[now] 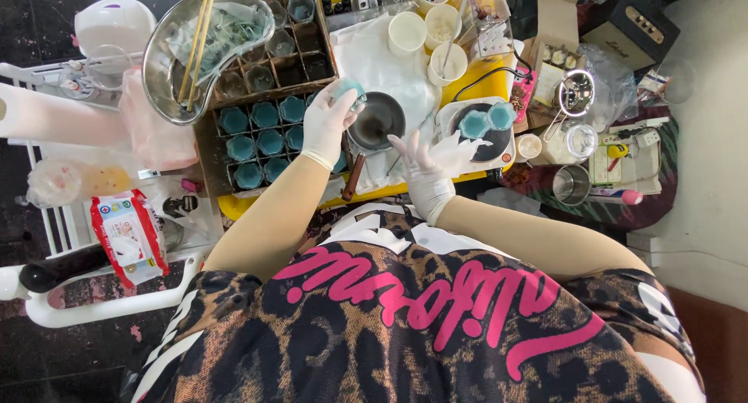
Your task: Cleaning and wiping small teal glass candle containers using paper towels on a production workbench.
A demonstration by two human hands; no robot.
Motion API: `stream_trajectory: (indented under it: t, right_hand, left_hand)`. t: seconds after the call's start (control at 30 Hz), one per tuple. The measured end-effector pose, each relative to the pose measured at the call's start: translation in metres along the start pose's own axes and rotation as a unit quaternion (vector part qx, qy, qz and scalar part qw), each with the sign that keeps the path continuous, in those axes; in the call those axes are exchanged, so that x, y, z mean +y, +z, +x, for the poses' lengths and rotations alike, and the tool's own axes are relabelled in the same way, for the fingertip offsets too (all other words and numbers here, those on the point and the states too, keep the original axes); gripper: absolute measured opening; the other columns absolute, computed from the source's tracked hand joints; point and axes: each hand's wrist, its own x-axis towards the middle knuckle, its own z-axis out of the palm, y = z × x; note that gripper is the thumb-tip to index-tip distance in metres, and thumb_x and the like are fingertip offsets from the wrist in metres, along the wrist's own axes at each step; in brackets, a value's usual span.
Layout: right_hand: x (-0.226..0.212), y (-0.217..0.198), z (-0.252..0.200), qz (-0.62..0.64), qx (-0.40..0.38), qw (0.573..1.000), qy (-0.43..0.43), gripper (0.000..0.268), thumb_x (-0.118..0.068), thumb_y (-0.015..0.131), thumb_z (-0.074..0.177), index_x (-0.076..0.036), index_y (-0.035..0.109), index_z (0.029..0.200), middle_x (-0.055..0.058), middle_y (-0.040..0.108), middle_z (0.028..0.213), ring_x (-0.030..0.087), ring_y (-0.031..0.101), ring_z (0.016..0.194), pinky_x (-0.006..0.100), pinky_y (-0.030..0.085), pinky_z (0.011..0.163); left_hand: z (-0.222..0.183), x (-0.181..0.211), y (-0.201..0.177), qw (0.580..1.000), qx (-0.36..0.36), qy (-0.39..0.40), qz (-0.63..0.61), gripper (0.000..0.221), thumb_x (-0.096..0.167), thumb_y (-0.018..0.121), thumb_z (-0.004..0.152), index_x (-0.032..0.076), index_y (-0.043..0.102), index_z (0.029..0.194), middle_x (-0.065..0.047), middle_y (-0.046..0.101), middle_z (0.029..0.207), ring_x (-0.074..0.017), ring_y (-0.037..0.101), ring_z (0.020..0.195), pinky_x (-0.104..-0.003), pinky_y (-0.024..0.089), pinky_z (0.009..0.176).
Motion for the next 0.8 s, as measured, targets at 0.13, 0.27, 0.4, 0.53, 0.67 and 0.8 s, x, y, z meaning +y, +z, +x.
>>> stream_trajectory:
  t: [0.13,0.27,0.4,0.53,0.67,0.8]
  right_hand:
    - [-0.003,0.004,-0.007,-0.06,0.017,0.998,-0.001,0.063,-0.026,0.048,0.09,-0.001,0.053,0.147,0.017,0.023,0.168,0.039,0.035,0.141,0.053,0.018,0.109]
    - [-0.003,0.003,-0.011,-0.074,0.035,0.997,0.015,0.064,-0.024,0.05,0.086,0.001,0.055,0.145,0.02,0.033,0.163,0.038,0.038,0.138,0.053,0.02,0.108]
    - [0.005,0.007,-0.015,0.033,0.058,0.997,0.027,0.059,-0.027,0.051,0.087,0.005,0.063,0.135,0.027,0.039,0.159,0.039,0.04,0.139,0.051,0.022,0.109]
    - [0.02,-0.005,-0.013,0.166,0.045,0.983,0.059,0.049,-0.027,0.054,0.094,0.007,0.069,0.126,0.034,0.037,0.16,0.039,0.043,0.132,0.045,0.027,0.102]
    - [0.017,-0.02,-0.007,0.156,0.01,0.987,0.037,0.036,-0.025,0.054,0.093,-0.001,0.07,0.115,0.027,0.031,0.167,0.039,0.037,0.139,0.044,0.027,0.103]
    - [-0.005,-0.01,0.003,0.124,0.069,0.985,0.098,0.053,-0.03,0.053,0.089,0.001,0.069,0.129,0.023,0.031,0.165,0.035,0.035,0.139,0.042,0.024,0.103]
  left_hand:
    - [0.003,0.001,0.0,1.0,-0.003,-0.006,-0.006,0.052,0.017,0.076,0.09,0.003,0.058,0.137,-0.006,0.071,0.113,-0.0149,0.071,0.094,-0.025,0.055,0.083]
    - [0.004,0.002,0.0,1.0,-0.007,-0.007,-0.013,0.054,0.018,0.077,0.09,0.002,0.058,0.137,-0.007,0.071,0.113,-0.0152,0.072,0.094,-0.026,0.057,0.087]
    - [0.004,0.005,-0.002,1.0,0.003,-0.013,0.008,0.056,0.02,0.076,0.088,0.004,0.056,0.138,-0.006,0.07,0.113,-0.0145,0.071,0.093,-0.024,0.053,0.082]
    - [-0.001,0.009,-0.001,1.0,0.0,-0.017,0.016,0.058,0.022,0.076,0.089,0.003,0.056,0.14,-0.007,0.07,0.114,-0.015,0.071,0.095,-0.025,0.054,0.084]
    - [0.0,0.012,-0.001,0.999,-0.007,-0.03,0.024,0.06,0.024,0.075,0.089,0.004,0.055,0.142,-0.006,0.069,0.115,-0.0144,0.071,0.096,-0.026,0.052,0.085]
    - [-0.002,0.013,-0.001,0.999,-0.019,-0.033,0.021,0.059,0.024,0.076,0.09,0.002,0.055,0.14,-0.007,0.07,0.116,-0.0155,0.071,0.098,-0.027,0.054,0.089]
